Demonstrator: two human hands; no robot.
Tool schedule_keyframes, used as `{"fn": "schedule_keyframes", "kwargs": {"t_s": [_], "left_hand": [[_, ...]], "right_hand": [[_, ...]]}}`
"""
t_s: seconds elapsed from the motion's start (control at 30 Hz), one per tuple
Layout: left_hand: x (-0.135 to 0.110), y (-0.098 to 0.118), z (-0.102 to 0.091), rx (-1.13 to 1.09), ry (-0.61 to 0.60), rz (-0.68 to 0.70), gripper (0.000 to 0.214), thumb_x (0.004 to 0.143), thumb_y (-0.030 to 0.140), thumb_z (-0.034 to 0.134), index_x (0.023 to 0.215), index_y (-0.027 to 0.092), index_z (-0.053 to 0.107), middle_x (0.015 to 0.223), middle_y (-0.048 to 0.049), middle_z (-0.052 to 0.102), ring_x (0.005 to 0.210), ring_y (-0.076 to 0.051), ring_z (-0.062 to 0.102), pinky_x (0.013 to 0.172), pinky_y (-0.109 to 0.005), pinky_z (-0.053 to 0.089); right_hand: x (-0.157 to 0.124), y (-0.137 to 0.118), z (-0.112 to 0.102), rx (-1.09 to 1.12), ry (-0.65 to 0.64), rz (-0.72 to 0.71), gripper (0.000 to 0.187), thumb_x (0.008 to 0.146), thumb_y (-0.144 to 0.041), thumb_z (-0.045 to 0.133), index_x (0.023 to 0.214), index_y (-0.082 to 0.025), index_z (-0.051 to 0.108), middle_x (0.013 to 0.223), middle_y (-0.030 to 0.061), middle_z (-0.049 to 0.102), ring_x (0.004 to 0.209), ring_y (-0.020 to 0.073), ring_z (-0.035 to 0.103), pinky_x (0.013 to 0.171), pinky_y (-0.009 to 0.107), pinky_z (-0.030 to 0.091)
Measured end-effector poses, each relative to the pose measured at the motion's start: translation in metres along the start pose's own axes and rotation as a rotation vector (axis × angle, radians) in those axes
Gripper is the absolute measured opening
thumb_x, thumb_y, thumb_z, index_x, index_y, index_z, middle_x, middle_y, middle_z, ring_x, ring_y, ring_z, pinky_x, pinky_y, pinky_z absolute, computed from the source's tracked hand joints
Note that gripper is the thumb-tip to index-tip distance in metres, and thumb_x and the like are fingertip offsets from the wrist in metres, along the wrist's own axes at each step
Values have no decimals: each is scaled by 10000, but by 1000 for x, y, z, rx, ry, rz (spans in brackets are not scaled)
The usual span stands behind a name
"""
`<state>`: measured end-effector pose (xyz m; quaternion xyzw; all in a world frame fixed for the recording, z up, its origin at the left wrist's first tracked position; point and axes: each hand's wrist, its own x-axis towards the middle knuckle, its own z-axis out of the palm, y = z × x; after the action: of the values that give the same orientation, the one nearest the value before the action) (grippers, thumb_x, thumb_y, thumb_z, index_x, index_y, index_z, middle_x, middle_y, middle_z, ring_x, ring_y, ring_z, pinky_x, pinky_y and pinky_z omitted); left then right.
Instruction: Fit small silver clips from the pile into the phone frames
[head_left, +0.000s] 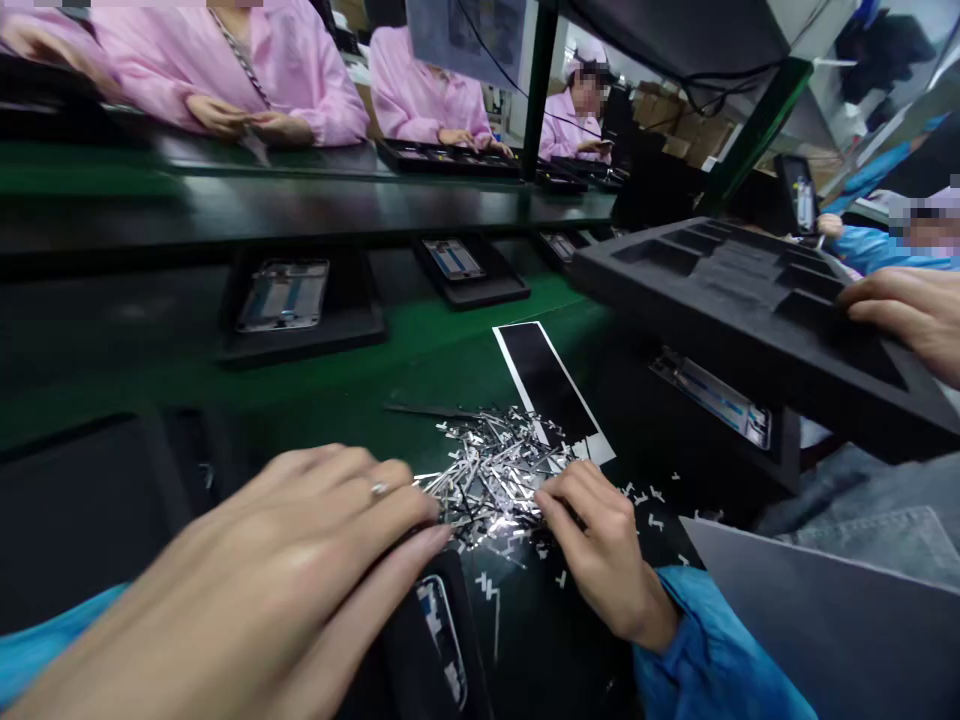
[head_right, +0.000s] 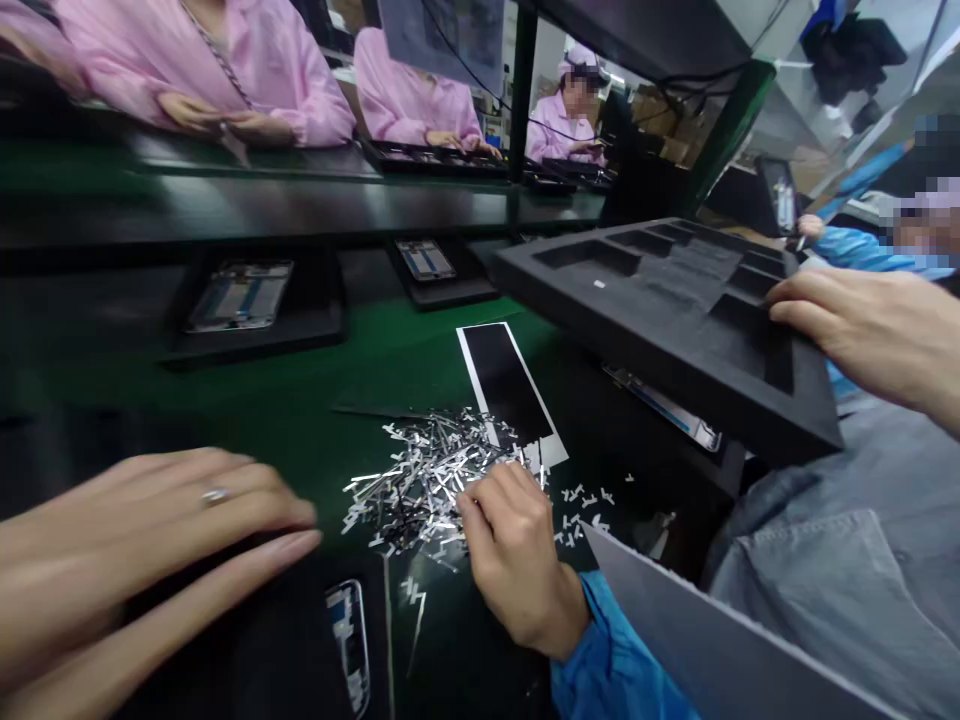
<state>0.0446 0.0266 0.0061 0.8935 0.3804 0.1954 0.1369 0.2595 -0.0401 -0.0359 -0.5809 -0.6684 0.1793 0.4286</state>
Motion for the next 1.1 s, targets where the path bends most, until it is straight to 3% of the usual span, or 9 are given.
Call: {"fn": "schedule_keyframes", "kwargs": {"t_s": [0.1, 0.23, 0.43, 0.6, 0.7, 0.8, 0.93, 1.1], "left_hand": [[30, 29, -1, -162, -145, -126, 310, 787, 399, 377, 717, 240, 633, 793, -25, 631, 821, -253, 536, 769, -422, 361], [51, 40, 8, -398, -253, -293, 267, 731, 401, 461, 727, 218, 655, 771, -33, 634, 801, -236, 561, 758, -354, 397], [58, 48, 5, -678, -213, -387, 374, 720, 470, 446, 603, 182, 654, 642, -19, 633, 660, -191, 575, 584, -257, 423], [56, 53, 5, -928, -75, -424, 251, 647, 407, 558, 677, 188, 677, 686, -2, 646, 765, -179, 607, 678, -213, 465], [51, 56, 6, -1054, -93, -420, 228, 652, 367, 568, 721, 176, 673, 657, -12, 646, 668, -162, 611, 626, -216, 486], [49, 59, 4, -1147, -156, -398, 243, 686, 369, 541, 724, 159, 658, 547, -9, 610, 490, -134, 556, 514, -223, 475], [50, 65, 0, -1236, -211, -447, 230, 695, 379, 548, 692, 156, 608, 493, 2, 568, 447, -128, 526, 469, -217, 439], [43, 66, -7, -840, -161, -332, 244, 702, 383, 510, 571, 187, 576, 573, 27, 579, 578, -118, 540, 559, -193, 393]], "right_hand": [[4, -3, -3, 244, 49, 136, 179, 847, -169, 488, 673, -170, 531, 670, -9, 486, 657, 132, 456, 608, 256, 334], [6, -8, -1, 556, 115, 307, 147, 804, -226, 568, 663, -186, 586, 627, -32, 515, 618, 114, 465, 586, 233, 346], [11, -23, 0, 921, 162, 454, 148, 760, -246, 596, 630, -175, 593, 599, -20, 531, 618, 112, 467, 625, 228, 362], [16, -31, 5, 1207, 5, 530, 144, 742, -255, 604, 649, -148, 583, 573, 6, 518, 588, 123, 473, 634, 261, 376], [16, -34, 9, 1339, -42, 514, 180, 728, -281, 595, 611, -160, 532, 538, -8, 475, 537, 118, 449, 637, 284, 393], [14, -37, 12, 1404, -77, 489, 185, 717, -282, 584, 594, -165, 512, 519, -18, 454, 486, 102, 404, 618, 286, 404], [12, -40, 12, 1360, -143, 475, 174, 732, -283, 567, 613, -160, 538, 522, -5, 492, 472, 107, 434, 584, 285, 408], [10, -39, -6, 1065, -32, 386, 81, 775, -203, 596, 738, -157, 651, 697, 15, 595, 700, 123, 523, 679, 227, 380]]}}
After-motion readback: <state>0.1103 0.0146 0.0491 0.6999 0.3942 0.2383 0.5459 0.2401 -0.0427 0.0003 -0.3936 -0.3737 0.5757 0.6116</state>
